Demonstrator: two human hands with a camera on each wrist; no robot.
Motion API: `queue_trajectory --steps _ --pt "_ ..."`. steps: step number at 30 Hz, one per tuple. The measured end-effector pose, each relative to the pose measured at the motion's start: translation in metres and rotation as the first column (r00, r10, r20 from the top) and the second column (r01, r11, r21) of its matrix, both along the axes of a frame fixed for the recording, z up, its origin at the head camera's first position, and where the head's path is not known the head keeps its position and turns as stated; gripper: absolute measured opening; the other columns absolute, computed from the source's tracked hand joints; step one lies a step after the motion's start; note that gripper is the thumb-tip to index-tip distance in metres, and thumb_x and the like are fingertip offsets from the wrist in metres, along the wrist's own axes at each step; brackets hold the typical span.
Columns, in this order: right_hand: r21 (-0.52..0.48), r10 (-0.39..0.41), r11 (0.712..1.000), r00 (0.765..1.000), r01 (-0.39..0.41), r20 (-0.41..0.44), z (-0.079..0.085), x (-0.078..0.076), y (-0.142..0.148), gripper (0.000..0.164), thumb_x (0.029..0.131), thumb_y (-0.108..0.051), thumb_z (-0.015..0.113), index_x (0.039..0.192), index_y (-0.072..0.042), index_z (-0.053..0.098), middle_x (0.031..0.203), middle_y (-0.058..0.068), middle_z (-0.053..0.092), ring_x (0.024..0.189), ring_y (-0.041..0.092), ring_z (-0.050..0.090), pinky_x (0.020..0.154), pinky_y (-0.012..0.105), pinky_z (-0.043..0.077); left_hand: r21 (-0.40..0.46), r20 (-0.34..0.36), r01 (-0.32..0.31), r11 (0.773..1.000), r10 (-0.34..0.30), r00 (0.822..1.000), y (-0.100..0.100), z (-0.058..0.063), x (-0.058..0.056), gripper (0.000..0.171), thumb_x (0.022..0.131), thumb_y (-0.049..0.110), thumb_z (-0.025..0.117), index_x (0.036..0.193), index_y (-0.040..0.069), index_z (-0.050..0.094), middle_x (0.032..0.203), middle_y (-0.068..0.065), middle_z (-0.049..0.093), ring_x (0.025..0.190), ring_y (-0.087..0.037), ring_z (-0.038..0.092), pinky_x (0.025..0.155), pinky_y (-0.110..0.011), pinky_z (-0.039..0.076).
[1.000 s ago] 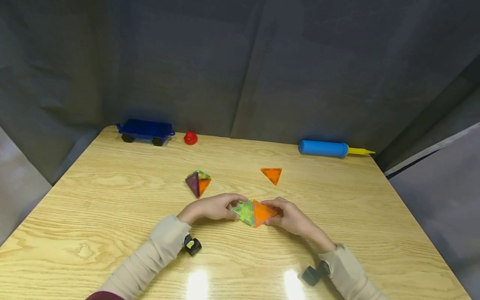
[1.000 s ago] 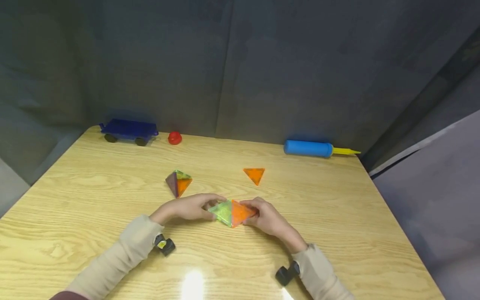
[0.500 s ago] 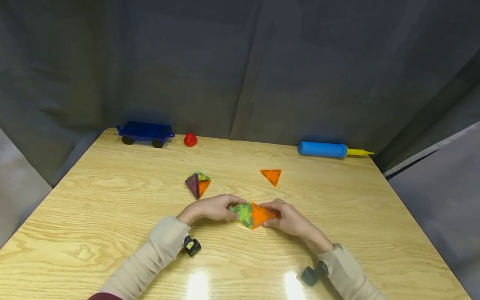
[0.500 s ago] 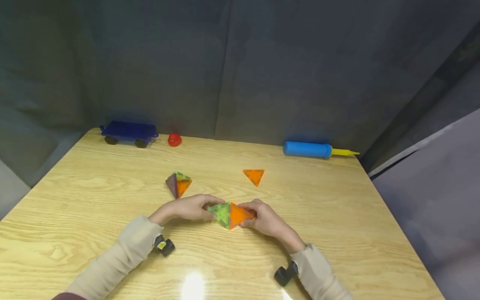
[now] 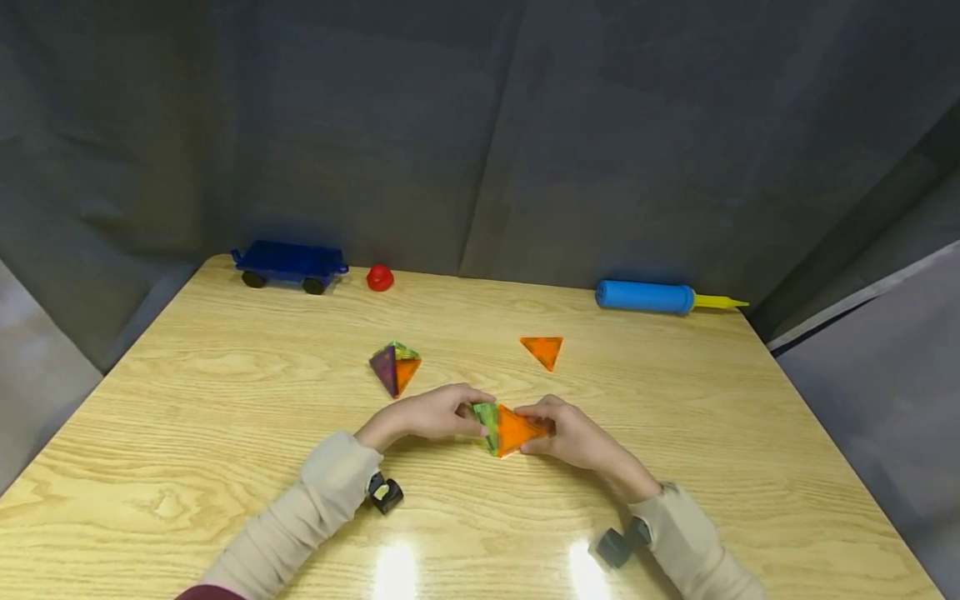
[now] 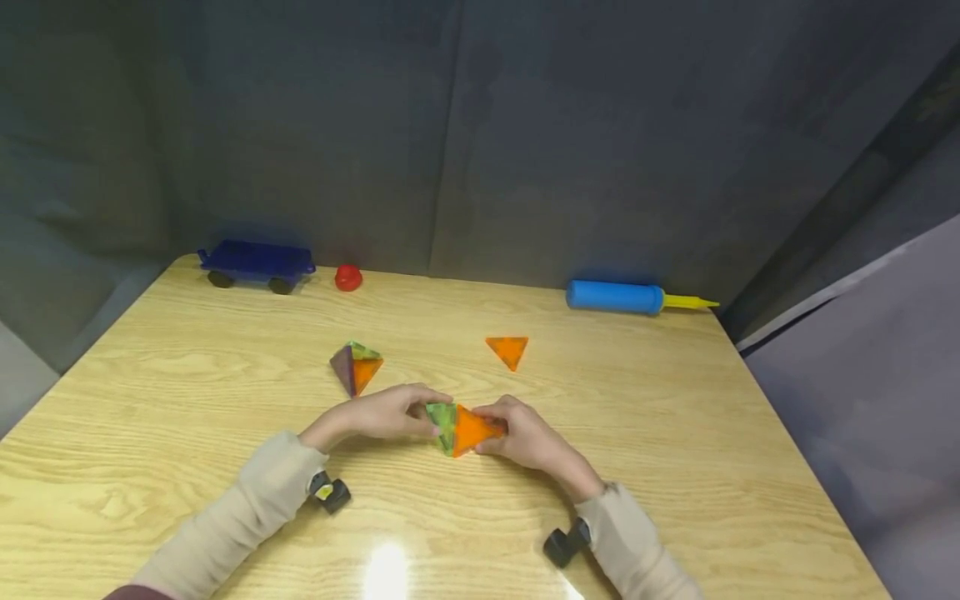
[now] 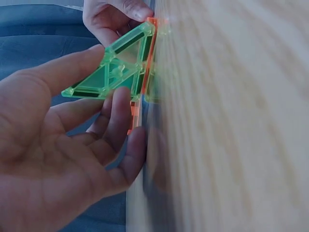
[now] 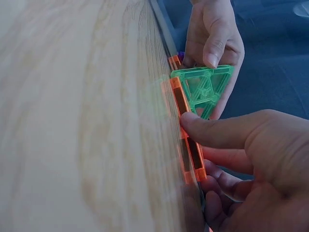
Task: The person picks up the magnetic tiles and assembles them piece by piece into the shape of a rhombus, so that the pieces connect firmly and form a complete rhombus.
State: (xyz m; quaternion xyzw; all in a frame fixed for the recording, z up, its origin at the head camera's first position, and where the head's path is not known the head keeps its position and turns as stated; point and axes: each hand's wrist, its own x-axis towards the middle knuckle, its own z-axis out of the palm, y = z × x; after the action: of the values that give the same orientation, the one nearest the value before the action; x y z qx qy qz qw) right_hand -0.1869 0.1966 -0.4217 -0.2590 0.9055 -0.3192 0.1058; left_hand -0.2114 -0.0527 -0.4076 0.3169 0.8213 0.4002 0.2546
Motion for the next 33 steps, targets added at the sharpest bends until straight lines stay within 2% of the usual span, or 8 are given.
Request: queue_trajectory --steps 3,8,11,15,19,24,33 --pt "0.008 -0.027 1.0 0.999 0.027 0.017 0.003 -0.002 0.0 0.053 0.08 -0.019 0.077 0.126 0.0 0.06 0.1 0.005 0.058 0.082 0.015 0.047 0.068 0.023 0.043 -0.003 -0.006 -0.003 1.0 0.003 1.0 0.0 0.001 0.001 0.054 0.093 0.022 0.062 0.14 0.002 0.045 0.116 -0.011 0.05 0.091 -0.013 0.057 0.081 -0.029 0.048" --pt "-0.032 -0.132 0.991 0.991 0.132 0.006 0.008 -0.01 0.004 0.049 0.085 -0.022 0.072 0.129 -0.002 0.058 0.106 0.008 0.059 0.087 0.02 0.048 0.07 0.028 0.043 0.003 0.0 -0.006 1.0 0.006 1.0 -0.001 0.0 0.001 0.053 0.093 0.021 0.063 0.14 0.002 0.046 0.116 -0.012 0.049 0.092 -0.014 0.059 0.079 -0.028 0.048" --pt "-0.072 -0.177 0.982 0.984 0.175 -0.025 0.01 -0.018 0.009 0.05 0.088 -0.021 0.069 0.132 -0.001 0.055 0.12 0.015 0.057 0.102 0.029 0.053 0.083 0.038 0.049 0.001 0.0 -0.003 1.0 0.003 1.0 -0.002 0.001 0.001 0.053 0.093 0.021 0.062 0.14 0.002 0.046 0.117 -0.012 0.049 0.09 -0.013 0.058 0.078 -0.028 0.048" --pt "-0.079 -0.21 0.975 0.977 0.207 -0.03 0.011 -0.029 0.016 0.059 0.09 -0.023 0.067 0.14 -0.002 0.043 0.141 0.021 0.043 0.127 0.041 0.042 0.1 0.055 0.039 -0.006 -0.014 -0.002 1.0 0.002 1.0 -0.002 0.002 0.001 0.053 0.093 0.02 0.063 0.14 0.002 0.046 0.115 -0.011 0.051 0.089 -0.012 0.057 0.078 -0.027 0.048" --pt "-0.034 -0.222 0.974 0.975 0.223 0.026 0.011 -0.036 0.021 0.069 0.091 -0.029 0.065 0.147 -0.005 0.032 0.15 0.021 0.031 0.137 0.042 0.028 0.107 0.059 0.027 -0.011 -0.026 -0.005 1.0 0.004 1.0 -0.002 0.003 0.002 0.052 0.093 0.02 0.063 0.139 0.002 0.047 0.116 -0.011 0.051 0.089 -0.012 0.057 0.079 -0.028 0.048" --pt "0.019 -0.209 0.978 0.972 0.208 0.111 0.009 -0.037 0.023 0.076 0.091 -0.037 0.063 0.149 -0.006 0.026 0.152 0.019 0.029 0.139 0.042 0.023 0.109 0.06 0.023 -0.009 -0.024 -0.002 1.0 0.002 1.0 -0.001 0.002 0.002 0.052 0.093 0.02 0.063 0.139 0.003 0.047 0.118 -0.011 0.051 0.09 -0.012 0.057 0.082 -0.029 0.048" --pt "0.036 -0.18 0.983 0.979 0.177 0.1 0.008 -0.034 0.025 0.073 0.091 -0.038 0.063 0.148 -0.004 0.03 0.151 0.021 0.03 0.138 0.043 0.026 0.108 0.06 0.025 -0.011 -0.029 0.002 1.0 -0.002 1.0 -0.003 0.001 0.001 0.052 0.093 0.021 0.063 0.139 0.003 0.047 0.117 -0.011 0.051 0.089 -0.012 0.058 0.081 -0.029 0.048"
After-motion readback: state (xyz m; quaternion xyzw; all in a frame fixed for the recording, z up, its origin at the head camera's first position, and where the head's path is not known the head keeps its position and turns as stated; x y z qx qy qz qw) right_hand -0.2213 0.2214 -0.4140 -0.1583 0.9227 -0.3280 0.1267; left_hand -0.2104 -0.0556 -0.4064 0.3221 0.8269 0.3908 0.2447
